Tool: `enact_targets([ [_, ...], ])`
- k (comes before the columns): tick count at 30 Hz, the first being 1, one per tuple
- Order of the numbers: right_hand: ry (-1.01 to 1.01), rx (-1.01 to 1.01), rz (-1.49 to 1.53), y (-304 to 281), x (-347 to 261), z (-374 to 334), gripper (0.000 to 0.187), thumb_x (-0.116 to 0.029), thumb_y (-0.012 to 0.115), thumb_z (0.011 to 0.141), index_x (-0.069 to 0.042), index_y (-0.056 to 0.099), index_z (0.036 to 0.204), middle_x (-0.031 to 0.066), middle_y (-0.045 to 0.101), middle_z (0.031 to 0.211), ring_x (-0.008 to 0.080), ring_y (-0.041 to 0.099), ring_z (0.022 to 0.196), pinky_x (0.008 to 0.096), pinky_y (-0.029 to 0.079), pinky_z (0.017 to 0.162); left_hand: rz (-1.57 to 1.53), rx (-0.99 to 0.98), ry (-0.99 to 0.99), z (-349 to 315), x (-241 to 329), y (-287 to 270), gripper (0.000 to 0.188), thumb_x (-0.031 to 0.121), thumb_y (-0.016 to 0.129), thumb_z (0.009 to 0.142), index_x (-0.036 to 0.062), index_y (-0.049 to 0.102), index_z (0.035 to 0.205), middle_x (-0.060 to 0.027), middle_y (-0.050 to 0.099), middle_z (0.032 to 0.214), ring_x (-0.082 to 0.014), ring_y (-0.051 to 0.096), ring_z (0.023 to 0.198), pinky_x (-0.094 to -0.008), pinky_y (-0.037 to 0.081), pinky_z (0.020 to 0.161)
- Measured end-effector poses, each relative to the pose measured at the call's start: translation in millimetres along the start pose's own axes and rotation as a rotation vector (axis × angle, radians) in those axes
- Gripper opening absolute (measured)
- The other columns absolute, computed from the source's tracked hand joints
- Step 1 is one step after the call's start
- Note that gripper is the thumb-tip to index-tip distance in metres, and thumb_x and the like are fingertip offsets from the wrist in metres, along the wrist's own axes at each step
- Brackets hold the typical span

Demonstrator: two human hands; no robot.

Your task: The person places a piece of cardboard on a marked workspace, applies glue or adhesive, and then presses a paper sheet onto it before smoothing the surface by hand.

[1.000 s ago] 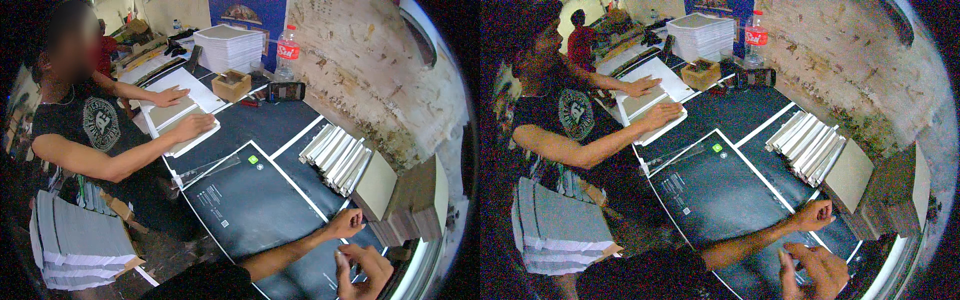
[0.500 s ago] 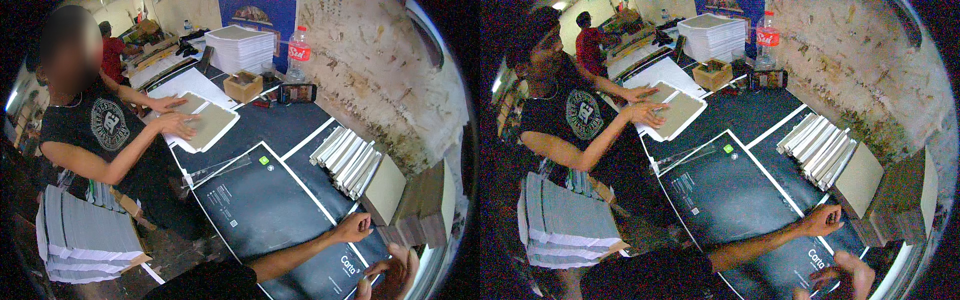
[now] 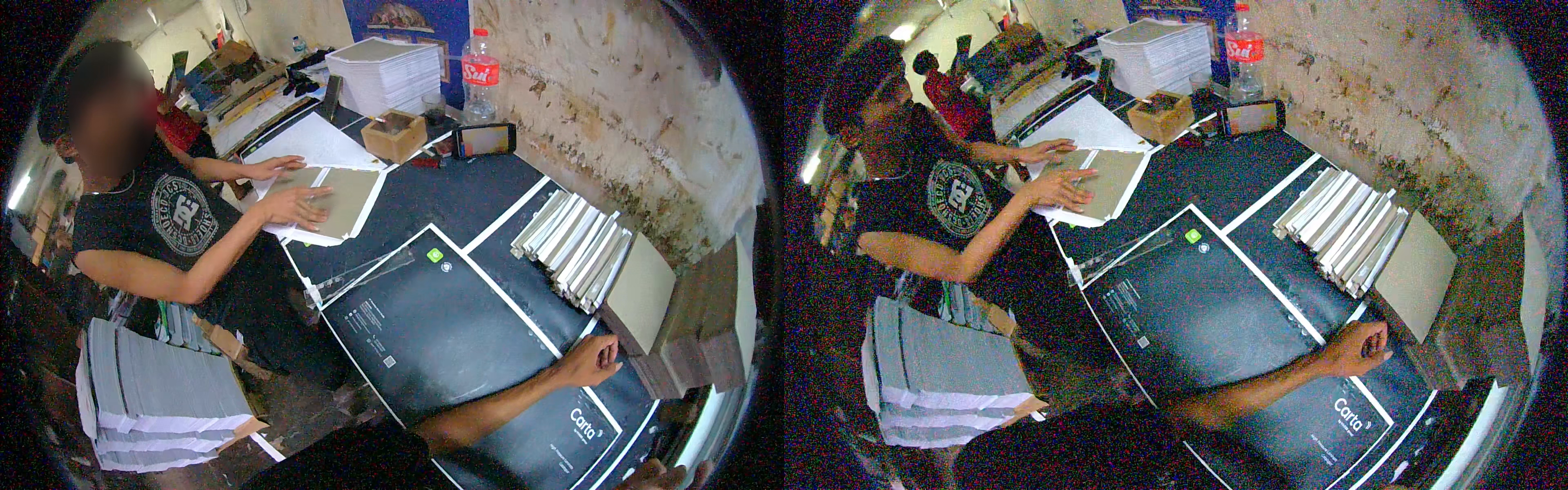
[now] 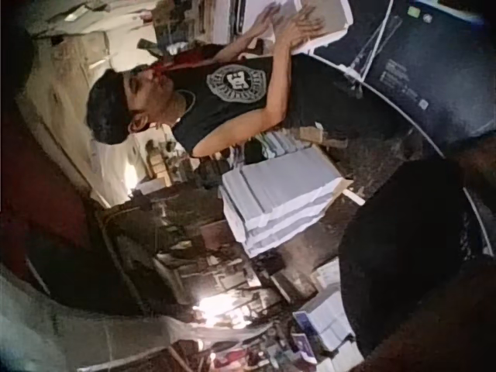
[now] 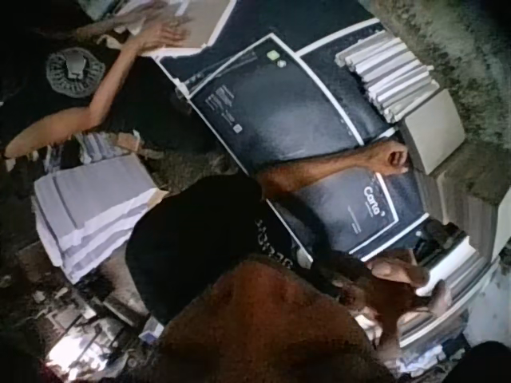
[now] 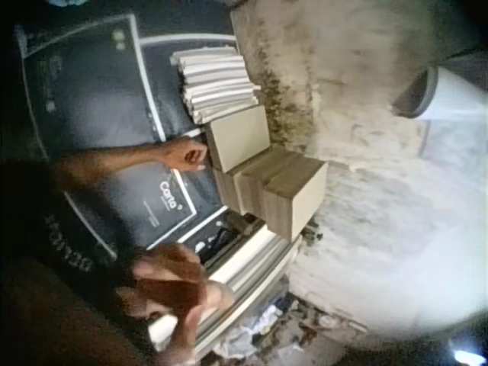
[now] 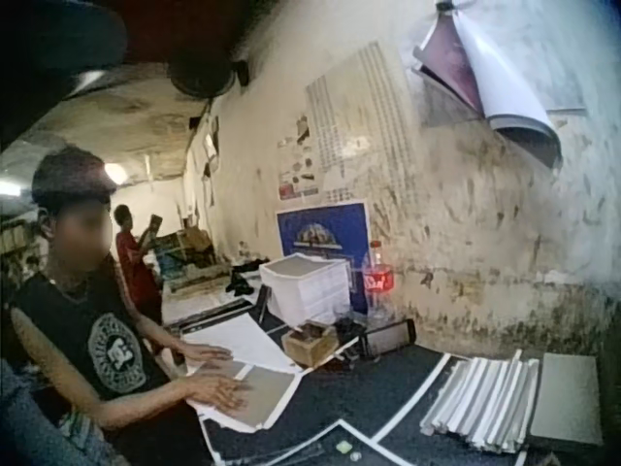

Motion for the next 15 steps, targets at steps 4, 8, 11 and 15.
enact_targets([
  [4,0.027,-0.014,-0.038,-2,-1,-3,0.02,-0.01,0.061,0.099,0.006,0.067,0.11,0.0265,0.063,0.118,0.0196,0.06,0.066,0.0284,0.047,0.059,0.017,0.018,0.041,-1,6,-1,0.025,0.012,0.076,0.083,0.0043,0.053,0.078,-0.0045,0.058,0.061,-0.0139,0.057,0.055,-0.0318,0.045,0.051],
  [8,0.081,0.17,-0.12,-32,6,-19,0.021,-0.011,0.06,0.099,0.006,0.067,0.11,0.0281,0.062,0.121,0.0206,0.06,0.067,0.0288,0.048,0.059,-0.037,-0.047,-0.058,-1,-6,2,0.026,0.012,0.077,0.082,0.0045,0.053,0.077,-0.0042,0.058,0.061,-0.0137,0.056,0.055,-0.0319,0.045,0.052],
  [11,-0.103,0.318,0.13,-73,13,-42,0.05,-0.039,0.068,0.093,0.012,0.063,0.096,0.0332,0.06,0.116,0.028,0.059,0.063,0.0332,0.046,0.056,-0.018,-0.003,-0.033,-2,-4,-6,0.026,0.012,0.078,0.081,0.0048,0.053,0.077,-0.0042,0.058,0.061,-0.0138,0.056,0.055,-0.032,0.044,0.052],
  [15,-0.223,0.103,0.208,-24,-24,-17,0.052,-0.04,0.069,0.091,0.011,0.063,0.092,0.0317,0.063,0.106,0.0273,0.059,0.06,0.0327,0.045,0.053,-0.03,-0.046,-0.008,2,-8,7,0.026,0.013,0.078,0.081,0.0051,0.054,0.077,-0.0041,0.058,0.061,-0.0139,0.056,0.056,-0.0322,0.044,0.052],
])
Point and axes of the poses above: each hand's wrist, its own z-axis towards the middle knuckle, its own y-axis out of the palm, x = y × z, the point moved 9 cm from there along z, towards the middle knuckle
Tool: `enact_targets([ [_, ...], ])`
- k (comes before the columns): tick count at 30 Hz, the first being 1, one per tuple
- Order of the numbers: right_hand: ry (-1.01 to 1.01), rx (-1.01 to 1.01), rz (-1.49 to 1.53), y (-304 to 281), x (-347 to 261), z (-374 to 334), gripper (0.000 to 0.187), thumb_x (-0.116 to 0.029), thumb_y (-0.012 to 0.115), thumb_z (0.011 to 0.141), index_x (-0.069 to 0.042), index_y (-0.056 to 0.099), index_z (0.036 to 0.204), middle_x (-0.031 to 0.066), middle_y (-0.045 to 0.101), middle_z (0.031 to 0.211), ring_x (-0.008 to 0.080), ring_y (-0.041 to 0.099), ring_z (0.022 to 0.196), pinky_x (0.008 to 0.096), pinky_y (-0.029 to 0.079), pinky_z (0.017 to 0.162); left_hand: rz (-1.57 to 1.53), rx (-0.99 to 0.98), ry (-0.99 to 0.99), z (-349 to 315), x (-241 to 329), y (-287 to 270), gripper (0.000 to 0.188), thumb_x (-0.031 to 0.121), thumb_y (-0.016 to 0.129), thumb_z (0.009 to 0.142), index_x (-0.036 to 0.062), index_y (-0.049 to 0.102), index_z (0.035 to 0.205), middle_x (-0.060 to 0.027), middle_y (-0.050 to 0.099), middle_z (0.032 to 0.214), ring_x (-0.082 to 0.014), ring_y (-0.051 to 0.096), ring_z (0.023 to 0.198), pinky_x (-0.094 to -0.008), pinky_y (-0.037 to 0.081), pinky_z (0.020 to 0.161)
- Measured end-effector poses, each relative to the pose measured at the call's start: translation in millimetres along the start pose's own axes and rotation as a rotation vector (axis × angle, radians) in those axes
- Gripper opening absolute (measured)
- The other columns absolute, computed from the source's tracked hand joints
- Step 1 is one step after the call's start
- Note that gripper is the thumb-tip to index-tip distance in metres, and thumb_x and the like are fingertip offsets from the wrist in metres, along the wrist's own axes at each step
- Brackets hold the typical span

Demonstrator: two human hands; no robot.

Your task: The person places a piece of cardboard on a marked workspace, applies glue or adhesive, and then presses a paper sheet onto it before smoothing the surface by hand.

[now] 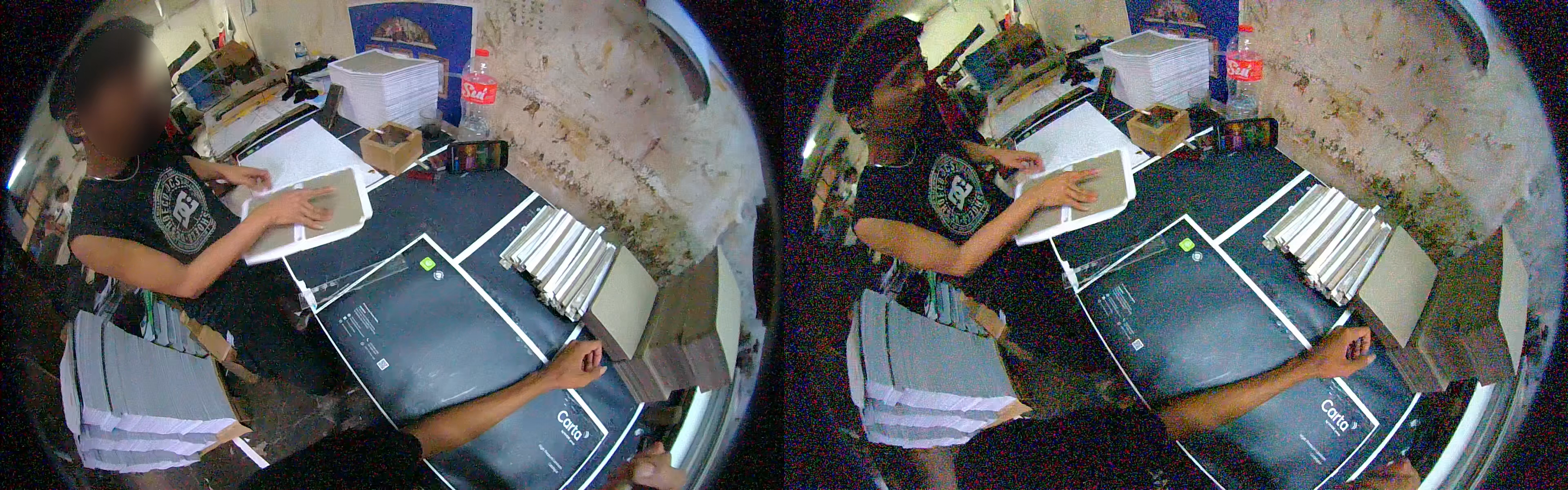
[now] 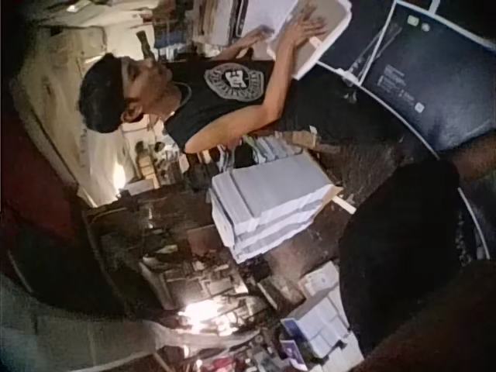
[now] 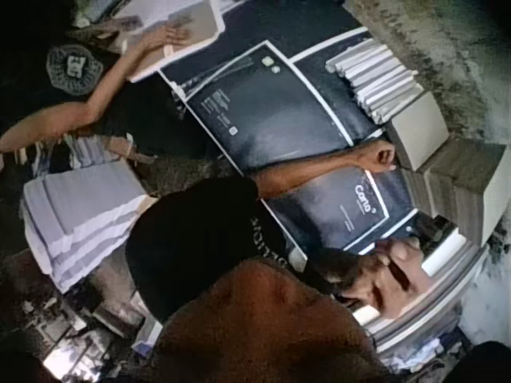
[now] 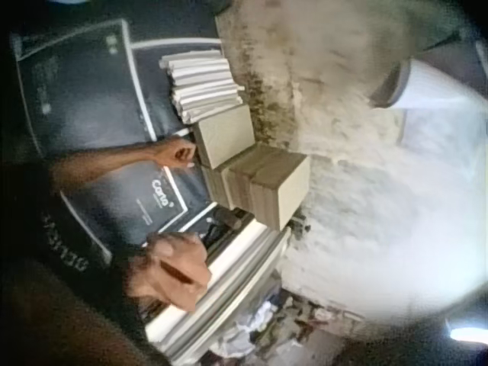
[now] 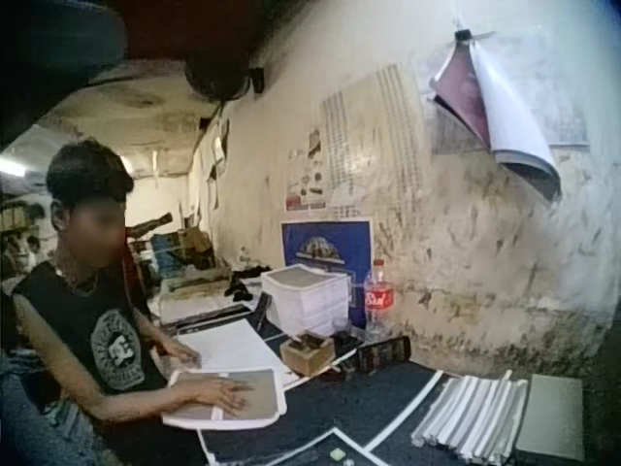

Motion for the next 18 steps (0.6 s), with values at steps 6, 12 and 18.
enact_targets([
  [6,0.164,-0.253,0.072,61,-6,11,0.034,-0.023,0.07,0.086,0.011,0.067,0.083,0.0231,0.067,0.074,0.0261,0.061,0.056,0.0322,0.045,0.048,-0.007,0.0,-0.004,0,1,-3,0.026,0.013,0.077,0.082,0.0048,0.054,0.075,-0.0043,0.058,0.061,-0.0145,0.056,0.056,-0.0334,0.044,0.051],
  [12,0.709,-0.323,-0.034,73,-3,-25,0.017,-0.006,0.065,0.095,0.011,0.07,0.098,0.0195,0.073,0.086,0.0221,0.072,0.068,0.0291,0.056,0.066,-0.013,-0.017,-0.086,-1,-2,-7,0.026,0.015,0.077,0.084,0.0055,0.054,0.077,-0.0043,0.058,0.06,-0.0128,0.056,0.055,-0.0318,0.045,0.052],
  [18,1.234,-0.283,0.063,75,11,-124,0.014,-0.006,0.062,0.097,0.004,0.072,0.095,0.0109,0.072,0.081,0.0112,0.058,0.058,0.0241,0.046,0.055,0.035,-0.046,-0.152,-5,-5,-14,0.028,0.021,0.078,0.087,0.0074,0.055,0.079,-0.0013,0.058,0.064,-0.0099,0.056,0.06,-0.0289,0.046,0.056],
])
Point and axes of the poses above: each hand's wrist, its own z-axis towards the middle knuckle, its own y-axis out of the palm, x = y × z, the point moved 9 cm from there along z, towards the middle knuckle
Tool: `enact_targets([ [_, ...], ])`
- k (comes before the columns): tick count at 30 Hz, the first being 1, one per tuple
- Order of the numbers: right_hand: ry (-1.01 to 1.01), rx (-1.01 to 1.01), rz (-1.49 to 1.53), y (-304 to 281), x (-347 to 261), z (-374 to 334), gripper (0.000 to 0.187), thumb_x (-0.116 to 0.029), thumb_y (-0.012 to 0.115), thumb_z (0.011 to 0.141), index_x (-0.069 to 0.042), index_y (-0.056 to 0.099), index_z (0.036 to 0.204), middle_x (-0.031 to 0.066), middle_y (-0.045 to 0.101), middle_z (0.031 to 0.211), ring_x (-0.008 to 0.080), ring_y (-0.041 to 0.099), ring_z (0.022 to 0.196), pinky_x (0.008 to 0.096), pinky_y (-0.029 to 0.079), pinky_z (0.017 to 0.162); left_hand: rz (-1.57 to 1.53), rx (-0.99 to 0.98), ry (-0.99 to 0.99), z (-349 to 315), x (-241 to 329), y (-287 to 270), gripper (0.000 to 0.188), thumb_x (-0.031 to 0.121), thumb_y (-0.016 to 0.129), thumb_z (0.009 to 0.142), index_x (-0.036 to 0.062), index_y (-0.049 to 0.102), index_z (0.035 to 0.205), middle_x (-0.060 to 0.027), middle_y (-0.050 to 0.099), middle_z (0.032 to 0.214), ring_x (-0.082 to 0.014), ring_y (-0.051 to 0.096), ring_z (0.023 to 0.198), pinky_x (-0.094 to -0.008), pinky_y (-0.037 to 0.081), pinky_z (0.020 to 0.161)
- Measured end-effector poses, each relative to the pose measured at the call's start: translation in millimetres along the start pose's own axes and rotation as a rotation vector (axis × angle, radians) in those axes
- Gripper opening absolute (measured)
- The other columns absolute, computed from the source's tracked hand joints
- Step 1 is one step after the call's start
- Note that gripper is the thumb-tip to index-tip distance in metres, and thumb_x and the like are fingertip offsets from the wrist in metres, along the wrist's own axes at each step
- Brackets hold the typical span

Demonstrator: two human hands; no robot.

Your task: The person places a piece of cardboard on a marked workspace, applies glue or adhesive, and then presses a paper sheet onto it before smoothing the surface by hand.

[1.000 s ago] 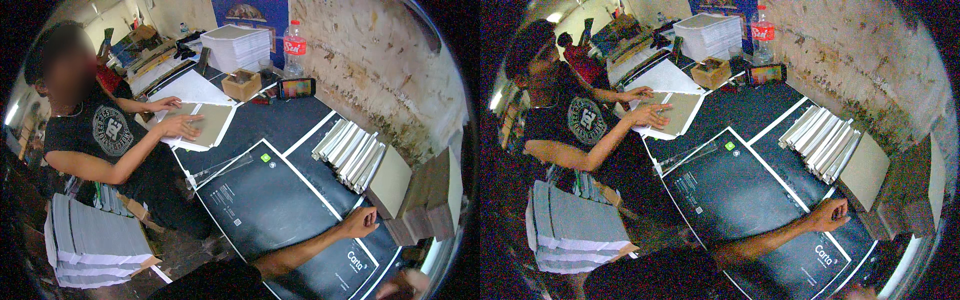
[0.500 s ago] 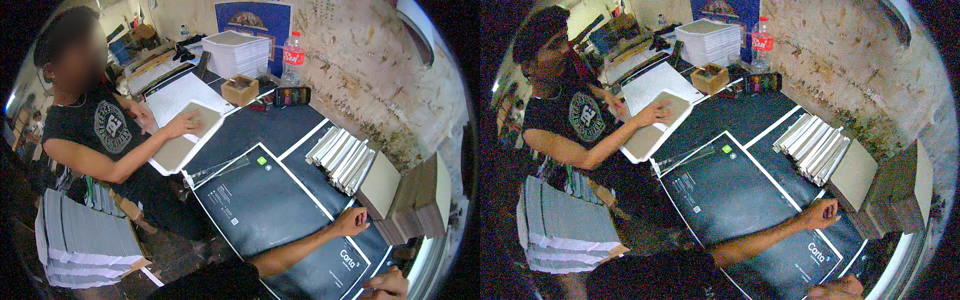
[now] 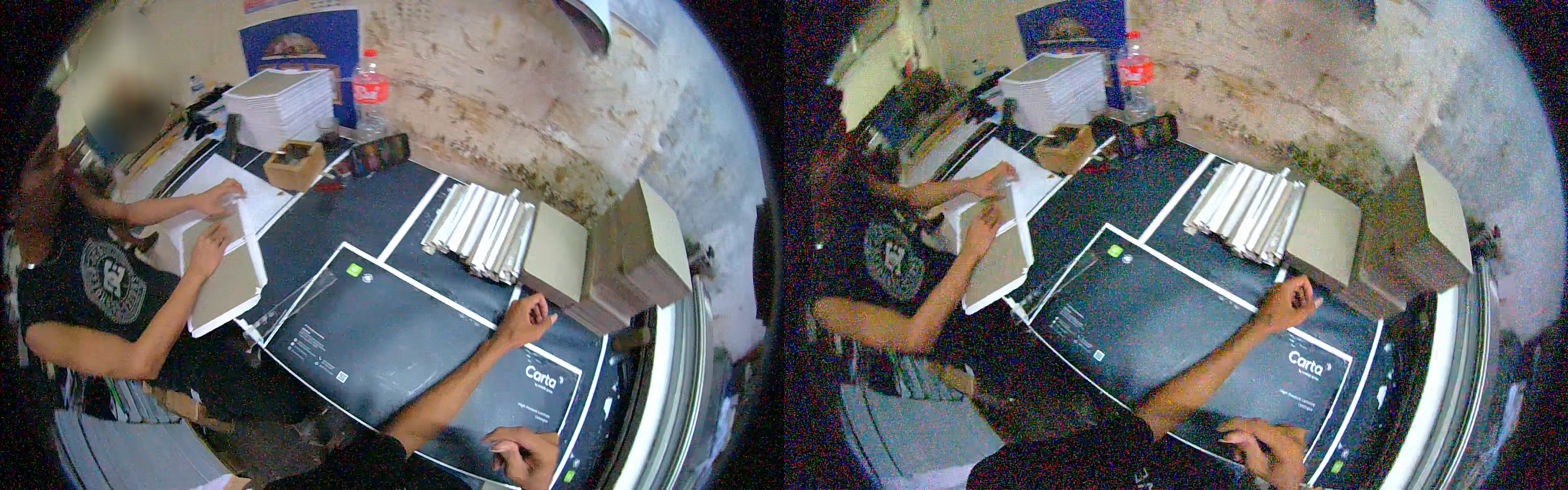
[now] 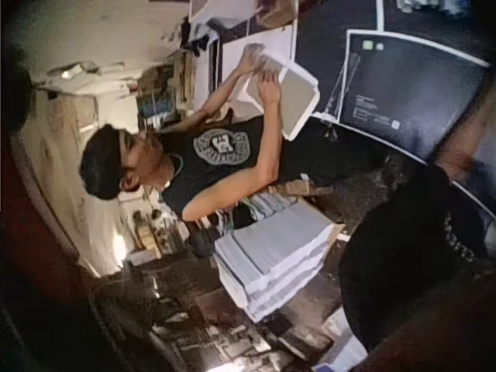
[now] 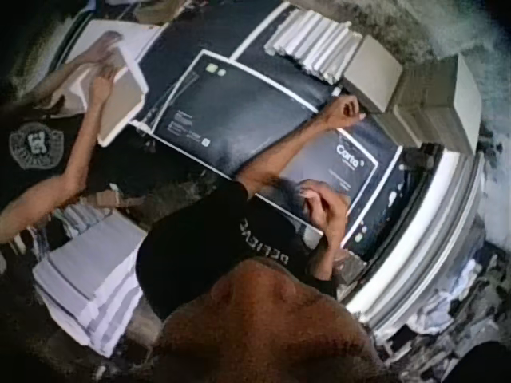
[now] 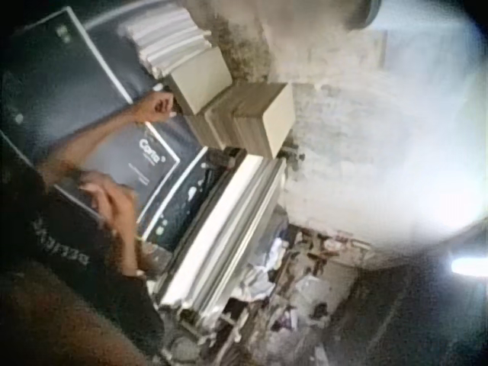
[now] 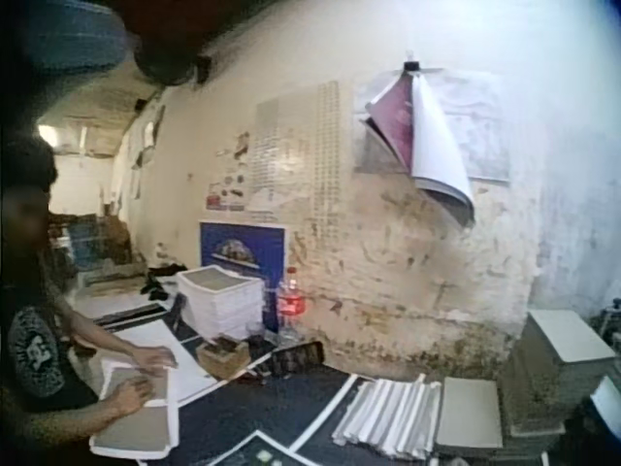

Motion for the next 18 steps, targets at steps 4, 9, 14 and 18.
enact_targets([
  [4,-0.009,0.174,0.033,-16,87,-59,0.032,-0.024,0.055,0.104,0.001,0.074,0.096,0.0064,0.069,0.074,0.012,0.057,0.057,0.0263,0.042,0.051,-0.006,-0.02,0.051,10,-5,9,0.025,0.021,0.078,0.088,0.0087,0.057,0.08,-0.0002,0.058,0.068,-0.0095,0.056,0.064,-0.0273,0.048,0.06],
  [9,0.551,0.213,-0.182,-56,145,-148,0.05,-0.037,0.033,0.107,-0.007,0.073,0.102,0.0142,0.067,0.074,0.0256,0.063,0.069,0.0403,0.049,0.071,0.301,-0.063,0.095,7,-30,30,0.022,0.023,0.074,0.088,0.0073,0.06,0.084,-0.0033,0.062,0.07,-0.0121,0.058,0.064,-0.0313,0.049,0.06],
  [14,0.388,0.261,-0.479,-56,158,-177,0.038,-0.033,0.054,0.103,-0.001,0.07,0.09,0.0223,0.062,0.069,0.0389,0.062,0.062,0.0479,0.048,0.059,0.43,-0.014,0.384,31,-21,-44,0.021,0.022,0.077,0.088,0.0064,0.064,0.085,-0.0037,0.067,0.077,-0.015,0.062,0.069,-0.0343,0.051,0.067],
  [18,0.725,0.386,-0.4,-31,227,-290,0.033,-0.033,0.059,0.099,-0.004,0.068,0.086,0.0229,0.065,0.075,0.0404,0.066,0.072,0.0497,0.051,0.063,0.155,-0.16,0.1,33,-44,-13,0.01,0.011,0.069,0.095,0.0047,0.062,0.092,-0.0031,0.065,0.084,-0.0124,0.06,0.073,-0.026,0.048,0.07],
])
Point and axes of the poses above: each hand's wrist, its own z-axis towards the middle knuckle, its own y-axis out of the palm, x = y × z, the point moved 9 cm from there along z, towards the middle knuckle
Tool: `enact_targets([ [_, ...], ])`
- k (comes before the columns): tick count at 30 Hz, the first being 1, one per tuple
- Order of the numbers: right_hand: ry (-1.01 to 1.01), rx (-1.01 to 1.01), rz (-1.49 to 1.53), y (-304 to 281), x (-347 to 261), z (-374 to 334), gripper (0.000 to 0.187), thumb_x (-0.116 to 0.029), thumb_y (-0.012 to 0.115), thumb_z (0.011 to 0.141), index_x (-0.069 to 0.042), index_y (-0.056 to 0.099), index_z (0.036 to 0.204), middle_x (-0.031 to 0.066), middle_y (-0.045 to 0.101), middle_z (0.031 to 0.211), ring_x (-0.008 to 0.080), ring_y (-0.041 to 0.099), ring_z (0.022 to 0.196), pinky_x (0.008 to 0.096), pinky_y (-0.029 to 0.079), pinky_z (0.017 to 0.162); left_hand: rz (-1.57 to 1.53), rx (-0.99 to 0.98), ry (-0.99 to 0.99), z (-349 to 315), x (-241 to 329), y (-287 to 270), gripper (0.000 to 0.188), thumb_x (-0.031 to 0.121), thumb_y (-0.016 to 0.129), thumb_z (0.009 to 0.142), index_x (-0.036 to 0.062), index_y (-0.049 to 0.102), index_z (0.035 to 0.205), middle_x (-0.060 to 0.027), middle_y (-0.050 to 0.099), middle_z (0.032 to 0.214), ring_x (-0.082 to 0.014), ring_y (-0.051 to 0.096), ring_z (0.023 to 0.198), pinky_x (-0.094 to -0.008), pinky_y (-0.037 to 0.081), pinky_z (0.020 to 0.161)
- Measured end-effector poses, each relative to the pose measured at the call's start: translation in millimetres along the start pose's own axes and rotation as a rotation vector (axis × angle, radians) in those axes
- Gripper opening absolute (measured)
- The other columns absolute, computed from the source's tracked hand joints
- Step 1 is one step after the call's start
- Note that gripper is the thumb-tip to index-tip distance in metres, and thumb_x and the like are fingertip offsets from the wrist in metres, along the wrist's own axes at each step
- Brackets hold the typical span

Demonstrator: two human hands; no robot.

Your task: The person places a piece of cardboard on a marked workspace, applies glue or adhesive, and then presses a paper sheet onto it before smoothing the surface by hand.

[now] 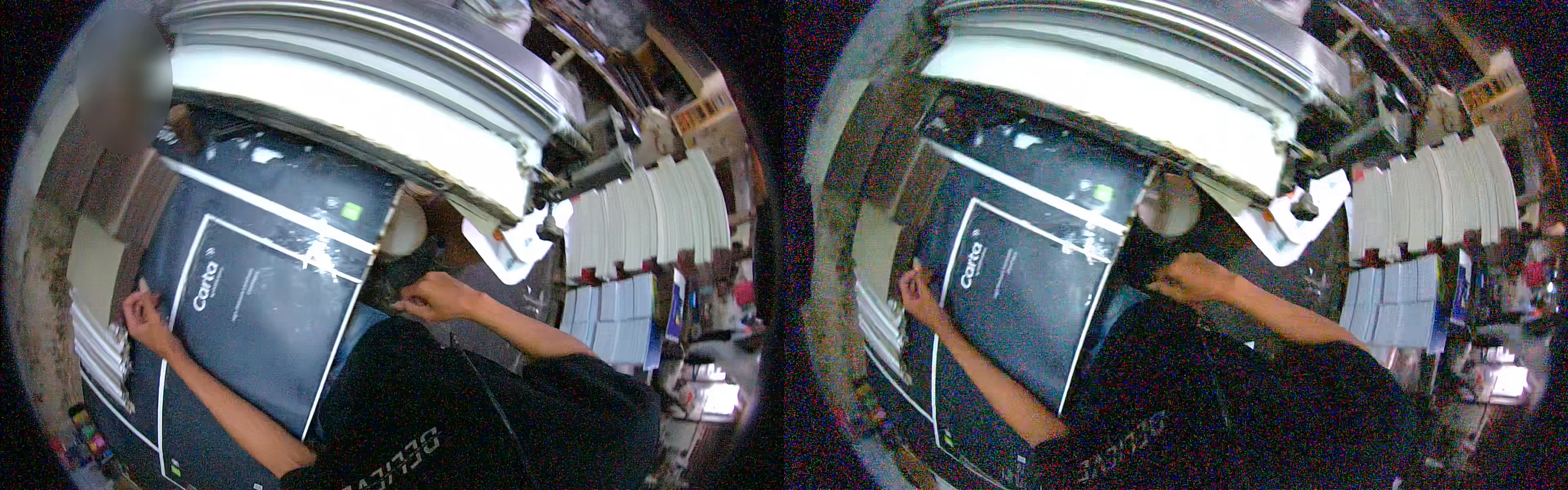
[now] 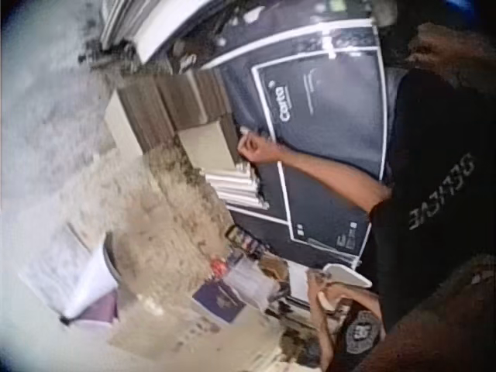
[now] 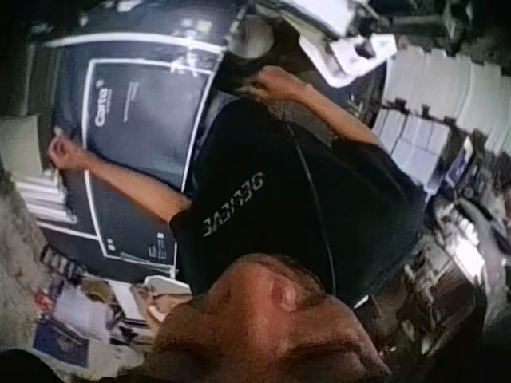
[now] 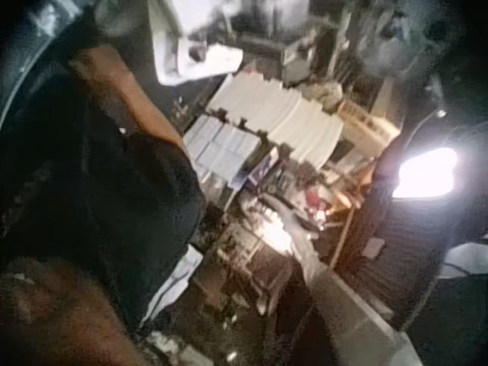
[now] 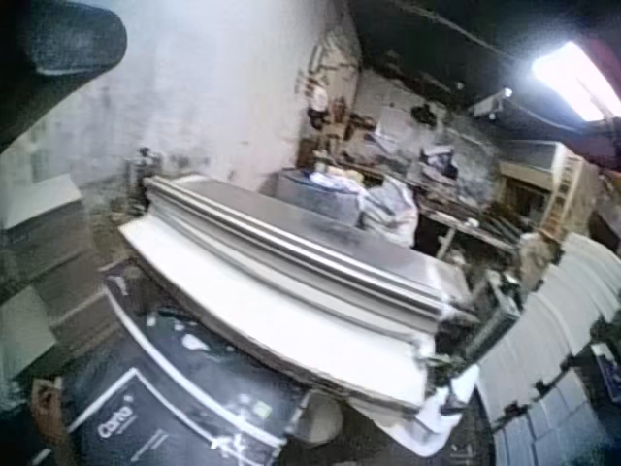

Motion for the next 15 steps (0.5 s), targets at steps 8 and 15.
enact_targets([
  [8,0.493,1.03,-0.127,-54,219,-154,0.029,-0.033,0.077,0.083,-0.006,0.07,0.093,0.0178,0.071,0.092,0.0352,0.069,0.079,0.0447,0.056,0.076,0.126,-0.074,0.059,-2,17,6,0.018,0.016,0.07,0.096,0.0029,0.06,0.091,-0.0033,0.06,0.081,-0.012,0.057,0.072,-0.0277,0.048,0.07],
  [15,0.7,0.697,-0.13,-83,275,-156,0.046,-0.04,0.087,0.071,-0.006,0.072,0.098,0.0107,0.076,0.09,0.0273,0.074,0.082,0.0397,0.059,0.077,0.124,-0.06,0.065,-2,21,0,0.021,0.018,0.071,0.096,0.0038,0.058,0.087,-0.0029,0.058,0.078,-0.0121,0.058,0.071,-0.0274,0.048,0.069],
])
Point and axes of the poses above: each hand's wrist, its own z-axis towards the middle knuckle, its own y-axis out of the palm, x = y × z, the point moved 9 cm from there along z, towards the middle knuckle
